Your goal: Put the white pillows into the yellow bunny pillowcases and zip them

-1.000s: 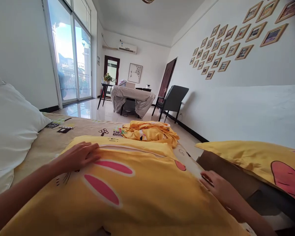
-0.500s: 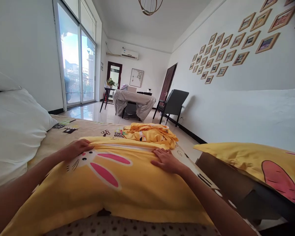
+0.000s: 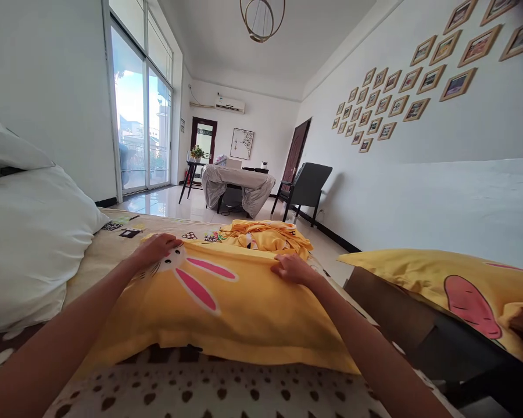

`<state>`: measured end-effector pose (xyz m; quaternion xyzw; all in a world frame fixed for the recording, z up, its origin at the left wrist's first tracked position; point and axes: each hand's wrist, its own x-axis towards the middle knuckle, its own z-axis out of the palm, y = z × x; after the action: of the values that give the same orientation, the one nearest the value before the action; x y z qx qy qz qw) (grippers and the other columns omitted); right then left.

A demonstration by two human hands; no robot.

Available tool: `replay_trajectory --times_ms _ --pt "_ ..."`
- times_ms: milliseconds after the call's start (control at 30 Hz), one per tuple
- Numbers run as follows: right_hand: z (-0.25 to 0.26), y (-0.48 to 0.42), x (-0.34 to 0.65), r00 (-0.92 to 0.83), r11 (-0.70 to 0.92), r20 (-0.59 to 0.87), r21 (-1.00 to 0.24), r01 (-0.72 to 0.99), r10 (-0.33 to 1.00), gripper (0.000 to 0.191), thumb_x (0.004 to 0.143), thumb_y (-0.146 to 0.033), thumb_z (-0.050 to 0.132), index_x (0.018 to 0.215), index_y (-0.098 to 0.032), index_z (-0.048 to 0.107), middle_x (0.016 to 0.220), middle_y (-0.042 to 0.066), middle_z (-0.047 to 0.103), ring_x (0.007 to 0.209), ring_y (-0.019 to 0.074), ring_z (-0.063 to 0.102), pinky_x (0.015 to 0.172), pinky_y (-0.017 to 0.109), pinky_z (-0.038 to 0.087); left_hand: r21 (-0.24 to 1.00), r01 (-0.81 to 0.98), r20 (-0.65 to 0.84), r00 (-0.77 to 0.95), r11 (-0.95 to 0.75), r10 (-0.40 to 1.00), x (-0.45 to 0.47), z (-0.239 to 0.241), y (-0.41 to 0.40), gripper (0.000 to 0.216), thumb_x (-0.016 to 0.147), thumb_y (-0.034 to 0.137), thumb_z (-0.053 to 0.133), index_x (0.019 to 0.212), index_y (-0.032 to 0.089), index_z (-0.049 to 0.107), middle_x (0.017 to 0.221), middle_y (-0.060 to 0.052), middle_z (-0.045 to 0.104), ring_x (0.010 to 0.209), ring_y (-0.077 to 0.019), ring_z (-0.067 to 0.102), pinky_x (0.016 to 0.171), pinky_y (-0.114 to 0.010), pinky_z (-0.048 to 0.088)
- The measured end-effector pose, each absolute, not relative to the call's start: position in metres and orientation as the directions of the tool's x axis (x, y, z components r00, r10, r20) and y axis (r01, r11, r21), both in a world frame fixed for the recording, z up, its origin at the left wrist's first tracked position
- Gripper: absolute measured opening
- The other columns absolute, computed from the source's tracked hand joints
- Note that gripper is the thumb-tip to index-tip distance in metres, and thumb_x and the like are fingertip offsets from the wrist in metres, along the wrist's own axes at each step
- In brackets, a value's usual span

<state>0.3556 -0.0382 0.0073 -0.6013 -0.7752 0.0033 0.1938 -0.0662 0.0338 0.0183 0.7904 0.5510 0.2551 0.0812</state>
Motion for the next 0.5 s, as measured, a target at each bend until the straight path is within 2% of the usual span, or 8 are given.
replay_trajectory --times_ms 100,200,267,333,400,467,500 --pt "0.004 -0.034 0.358 -0.195 0.292 0.376 -0.221 0.931 0.906 0.027 0.08 -0.031 0.058 0.056 -0.018 0.056 0.063 0.007 0.058 0.069 0.0218 0.055 0.076 0.036 0.04 0.43 0.81 0.45 0.191 -0.399 0.872 -0.054 0.046 0.017 0.05 0.085 0.059 0.033 0.074 0.018 0.061 0.067 -0.004 0.061 0.066 -0.0175 0.051 0.061 -0.027 0.03" --pt "0.007 -0.035 0.367 -0.177 0.328 0.494 -0.24 0.914 0.851 0.032 0.088 -0.032 0.045 0.062 -0.018 0.058 0.076 0.01 0.062 0.078 0.0236 0.058 0.079 0.038 0.042 0.42 0.795 0.607 0.112 -0.438 0.787 -0.043 0.079 -0.007 0.05 0.088 0.059 0.033 0.066 0.018 0.052 0.053 0.0 0.051 0.058 -0.014 0.044 0.06 -0.026 0.028" --pt "0.01 -0.039 0.373 -0.172 0.37 0.564 -0.257 0.893 0.808 0.035 0.092 -0.036 0.039 0.072 -0.018 0.063 0.092 0.012 0.064 0.09 0.0245 0.059 0.083 0.039 0.044 0.347 0.771 0.763 0.098 -0.534 0.638 -0.036 0.101 -0.026 0.05 0.088 0.056 0.038 0.059 0.017 0.046 0.046 0.002 0.041 0.051 -0.0105 0.035 0.057 -0.025 0.026" --pt "0.012 -0.046 0.376 -0.175 0.411 0.613 -0.268 0.871 0.771 0.038 0.094 -0.04 0.037 0.081 -0.019 0.066 0.112 0.013 0.062 0.106 0.0253 0.057 0.091 0.04 0.043 0.215 0.747 0.9 0.099 -0.629 0.425 -0.03 0.121 -0.049 0.053 0.089 0.053 0.044 0.053 0.015 0.038 0.043 0.004 0.032 0.046 -0.0073 0.027 0.055 -0.023 0.024" --pt "0.013 -0.054 0.374 -0.191 0.457 0.65 -0.268 0.848 0.736 0.04 0.095 -0.043 0.036 0.087 -0.019 0.068 0.129 0.012 0.056 0.119 0.0259 0.051 0.098 0.041 0.04 0.027 0.728 0.979 0.118 -0.685 0.164 -0.024 0.139 -0.077 0.055 0.092 0.046 0.049 0.05 0.014 0.033 0.043 0.005 0.025 0.045 -0.0047 0.022 0.052 -0.02 0.021" --pt "0.015 -0.065 0.367 -0.223 0.513 0.698 -0.237 0.825 0.681 0.04 0.096 -0.043 0.036 0.093 -0.02 0.068 0.136 0.012 0.053 0.123 0.0263 0.05 0.1 0.043 0.039 -0.218 0.718 0.976 0.178 -0.661 -0.128 -0.021 0.153 -0.105 0.053 0.093 0.035 0.054 0.05 0.012 0.033 0.045 0.006 0.023 0.045 -0.003 0.019 0.051 -0.018 0.017" --pt "0.016 -0.071 0.363 -0.244 0.538 0.727 -0.201 0.819 0.642 0.038 0.097 -0.042 0.036 0.096 -0.021 0.068 0.137 0.012 0.053 0.123 0.0262 0.05 0.099 0.043 0.038 -0.307 0.719 0.951 0.214 -0.623 -0.222 -0.022 0.159 -0.118 0.051 0.092 0.031 0.055 0.05 0.011 0.033 0.046 0.006 0.022 0.047 -0.0026 0.018 0.053 -0.017 0.016"
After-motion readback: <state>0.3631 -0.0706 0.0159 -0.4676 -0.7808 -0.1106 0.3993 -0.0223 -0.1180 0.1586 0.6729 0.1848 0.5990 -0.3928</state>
